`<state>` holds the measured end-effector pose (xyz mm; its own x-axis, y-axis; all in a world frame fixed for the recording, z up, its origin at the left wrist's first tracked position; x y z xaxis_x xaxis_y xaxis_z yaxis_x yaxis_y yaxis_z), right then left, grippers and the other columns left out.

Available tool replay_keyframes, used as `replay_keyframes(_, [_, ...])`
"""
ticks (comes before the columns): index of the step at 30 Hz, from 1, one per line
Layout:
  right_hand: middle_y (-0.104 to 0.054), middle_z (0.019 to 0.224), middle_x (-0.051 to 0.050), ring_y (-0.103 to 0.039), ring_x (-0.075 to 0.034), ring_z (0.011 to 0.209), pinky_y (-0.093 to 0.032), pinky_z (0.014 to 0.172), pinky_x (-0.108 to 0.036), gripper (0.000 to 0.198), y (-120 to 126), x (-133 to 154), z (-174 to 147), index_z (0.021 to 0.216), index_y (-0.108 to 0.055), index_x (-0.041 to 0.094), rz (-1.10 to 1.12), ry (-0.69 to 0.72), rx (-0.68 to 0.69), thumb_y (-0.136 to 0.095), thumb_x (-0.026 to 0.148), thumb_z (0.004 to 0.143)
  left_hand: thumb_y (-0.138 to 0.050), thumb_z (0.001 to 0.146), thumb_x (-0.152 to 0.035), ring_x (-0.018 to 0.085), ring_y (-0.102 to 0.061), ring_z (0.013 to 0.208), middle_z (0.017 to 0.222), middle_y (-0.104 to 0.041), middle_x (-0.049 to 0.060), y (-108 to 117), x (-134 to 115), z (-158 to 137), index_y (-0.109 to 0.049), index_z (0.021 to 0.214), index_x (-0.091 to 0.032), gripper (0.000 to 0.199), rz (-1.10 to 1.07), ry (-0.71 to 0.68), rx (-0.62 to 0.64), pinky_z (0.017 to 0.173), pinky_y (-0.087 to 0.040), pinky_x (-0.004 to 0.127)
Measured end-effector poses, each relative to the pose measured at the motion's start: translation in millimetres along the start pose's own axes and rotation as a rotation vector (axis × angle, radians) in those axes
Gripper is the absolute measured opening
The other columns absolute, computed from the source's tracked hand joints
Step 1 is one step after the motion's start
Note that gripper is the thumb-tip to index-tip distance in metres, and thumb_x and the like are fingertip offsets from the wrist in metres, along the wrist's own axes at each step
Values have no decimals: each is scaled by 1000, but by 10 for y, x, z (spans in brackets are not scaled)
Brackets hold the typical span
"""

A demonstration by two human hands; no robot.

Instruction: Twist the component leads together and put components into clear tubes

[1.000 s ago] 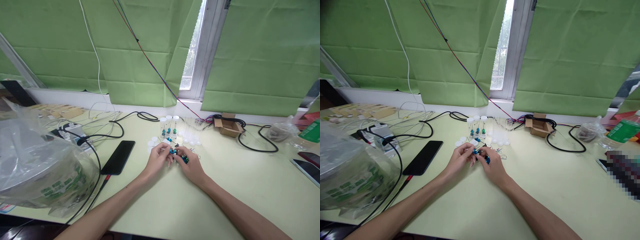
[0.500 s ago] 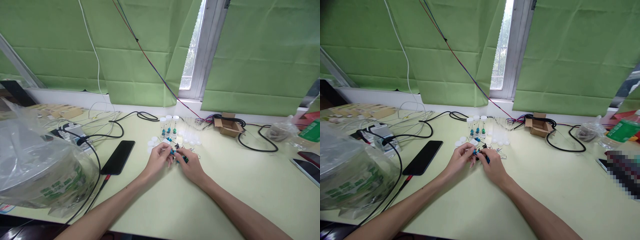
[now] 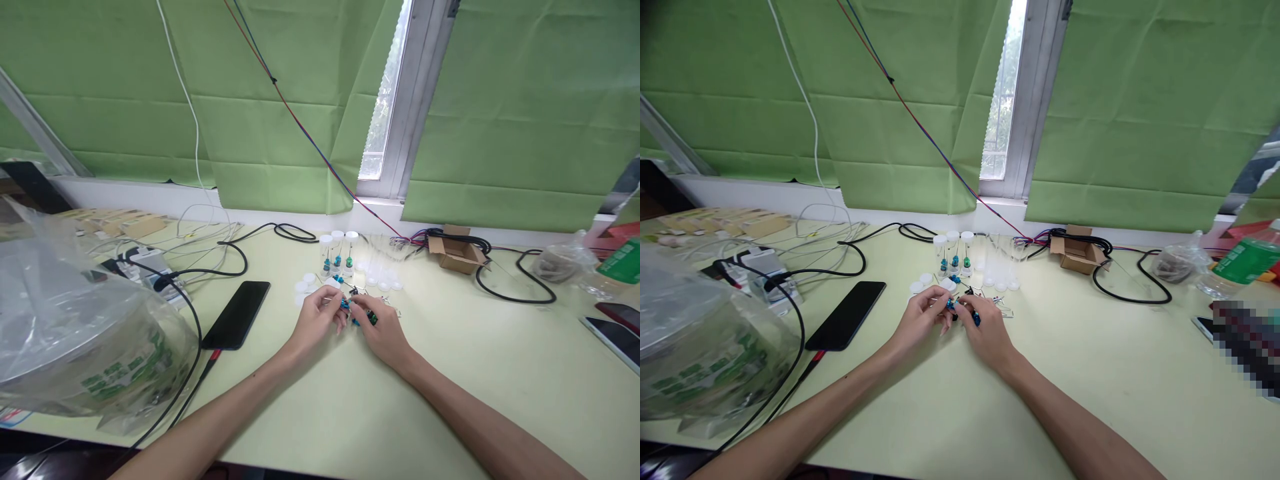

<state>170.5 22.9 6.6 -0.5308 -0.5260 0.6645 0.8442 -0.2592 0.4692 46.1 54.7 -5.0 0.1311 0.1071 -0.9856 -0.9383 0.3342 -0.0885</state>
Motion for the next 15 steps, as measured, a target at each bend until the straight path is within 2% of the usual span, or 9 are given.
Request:
replay_keyframes(4, [-69,78,-1,-63,-18,73,-46,77,-32,16,21,43,-14,105,-63,20,32,23,-14,-58,29,92,-61,88,-39,12,-54,52,59,-58,0,28,30,13,-59,81,-17,22,-34,18,-22,50,-42,25])
replay_keyframes(15, [-72,84,-2,-65,-19,75,-47,79,-33,12,-9,-28,-24,100,-64,21,42,9,-7,-56,28,94,-61,88,-40,12,-53,51,59,-59,1,3,18,7,-60,81,-18,23,-11,14,-3,50,-42,25])
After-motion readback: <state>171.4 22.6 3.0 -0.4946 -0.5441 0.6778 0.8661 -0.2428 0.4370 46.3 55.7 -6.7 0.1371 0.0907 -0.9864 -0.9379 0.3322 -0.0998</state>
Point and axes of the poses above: each hand's wrist, its own z-axis towards the middle knuckle, its own y-axis out of the back of the hand, x = y × z, the point moved 8 cm from there along z, towards the middle knuckle
